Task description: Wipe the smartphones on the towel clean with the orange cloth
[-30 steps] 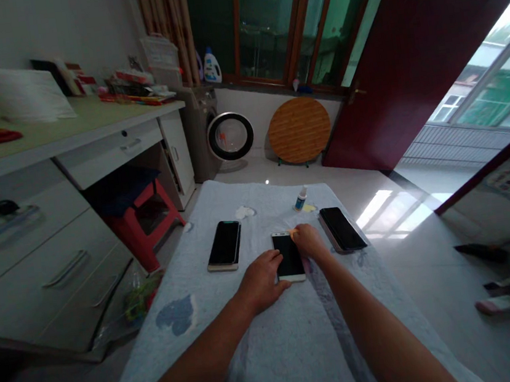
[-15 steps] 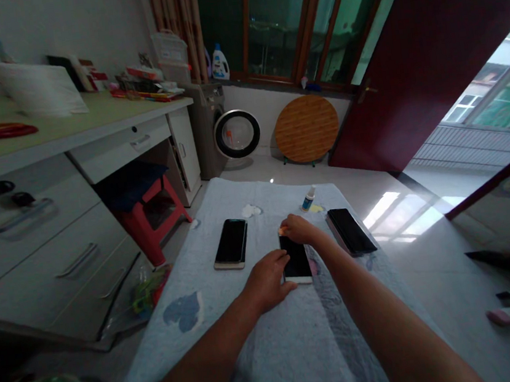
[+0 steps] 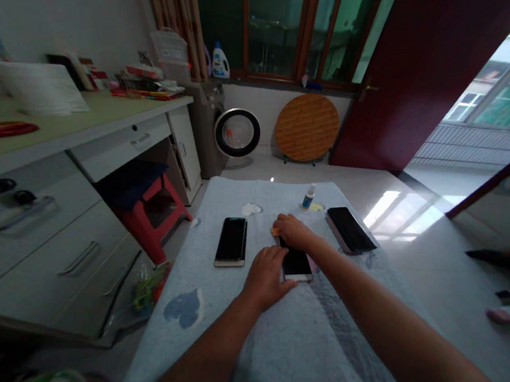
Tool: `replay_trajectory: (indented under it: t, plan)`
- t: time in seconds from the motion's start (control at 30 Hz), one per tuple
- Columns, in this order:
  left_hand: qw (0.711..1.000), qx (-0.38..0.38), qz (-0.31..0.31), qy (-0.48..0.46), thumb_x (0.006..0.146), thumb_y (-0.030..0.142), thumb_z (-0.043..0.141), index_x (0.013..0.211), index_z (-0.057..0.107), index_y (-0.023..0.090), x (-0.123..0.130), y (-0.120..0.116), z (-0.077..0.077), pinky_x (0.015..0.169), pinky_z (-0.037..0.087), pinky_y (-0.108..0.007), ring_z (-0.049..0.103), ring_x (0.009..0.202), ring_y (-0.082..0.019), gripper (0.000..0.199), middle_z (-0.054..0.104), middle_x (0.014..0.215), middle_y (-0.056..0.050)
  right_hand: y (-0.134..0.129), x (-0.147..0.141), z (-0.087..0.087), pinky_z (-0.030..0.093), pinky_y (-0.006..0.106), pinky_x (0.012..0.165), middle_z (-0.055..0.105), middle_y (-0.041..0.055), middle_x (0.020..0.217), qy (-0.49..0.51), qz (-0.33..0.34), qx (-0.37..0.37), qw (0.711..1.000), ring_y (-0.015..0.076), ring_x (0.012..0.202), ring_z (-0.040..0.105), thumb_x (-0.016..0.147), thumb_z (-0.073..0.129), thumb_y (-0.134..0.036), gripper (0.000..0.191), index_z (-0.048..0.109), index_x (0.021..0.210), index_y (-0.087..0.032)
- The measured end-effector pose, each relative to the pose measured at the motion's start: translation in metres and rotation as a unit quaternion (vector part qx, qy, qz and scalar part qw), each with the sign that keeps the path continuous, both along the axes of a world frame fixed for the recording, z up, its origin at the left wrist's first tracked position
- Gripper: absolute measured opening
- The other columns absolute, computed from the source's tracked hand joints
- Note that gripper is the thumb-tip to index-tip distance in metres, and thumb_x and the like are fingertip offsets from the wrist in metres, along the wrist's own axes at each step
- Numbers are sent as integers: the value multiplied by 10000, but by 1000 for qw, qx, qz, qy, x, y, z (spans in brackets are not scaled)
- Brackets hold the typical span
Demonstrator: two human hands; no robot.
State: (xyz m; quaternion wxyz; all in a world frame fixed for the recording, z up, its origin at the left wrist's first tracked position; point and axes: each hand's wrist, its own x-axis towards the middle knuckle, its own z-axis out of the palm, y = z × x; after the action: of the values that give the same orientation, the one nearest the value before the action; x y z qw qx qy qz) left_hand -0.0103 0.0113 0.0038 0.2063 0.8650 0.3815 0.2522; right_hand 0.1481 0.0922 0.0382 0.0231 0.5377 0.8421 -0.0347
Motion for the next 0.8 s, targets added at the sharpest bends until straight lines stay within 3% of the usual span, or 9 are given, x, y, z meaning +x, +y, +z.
replay_trajectory:
  t: [0.1, 0.3, 0.6, 0.8]
  plan:
    - [999, 6, 39, -12, 663, 389, 773, 1361, 341, 211, 1, -2, -2, 1020, 376, -526, 477, 1180, -327, 841, 509, 1287, -124, -2, 0, -4, 369, 291, 865, 608, 120, 1091, 18, -5, 20, 1000, 194, 949, 543, 929, 446, -154, 263, 632, 1114, -135]
    - [996, 25, 87, -18, 602, 385, 787, 1450, 78, 207, 3, -6, -2, 1055, 308, -559, 401, 1252, -359, 1119, 395, 1382, -165, -10, -4, -1, 371, 294, 825, 610, 130, 952, 5, 20, 1, 1000, 215, 974, 525, 946, 419, -169, 279, 694, 933, -120]
    - [995, 16, 101, -19, 594, 414, 760, 1474, 40, 137, 3, -8, -3, 1119, 198, -567, 344, 1316, -376, 1170, 371, 1426, -203, -66, -14, 4, 366, 319, 829, 579, 97, 871, 25, 72, -8, 997, 218, 933, 467, 879, 535, -163, 183, 713, 908, -133]
    - [996, 17, 85, -5, 630, 254, 658, 1484, -22, 153, 3, -8, -5, 1139, 113, -575, 345, 1336, -340, 1096, 387, 1455, -181, -108, -11, 7, 375, 278, 753, 552, 70, 929, 105, 20, -57, 993, 167, 847, 478, 845, 541, -107, 171, 705, 872, -149]
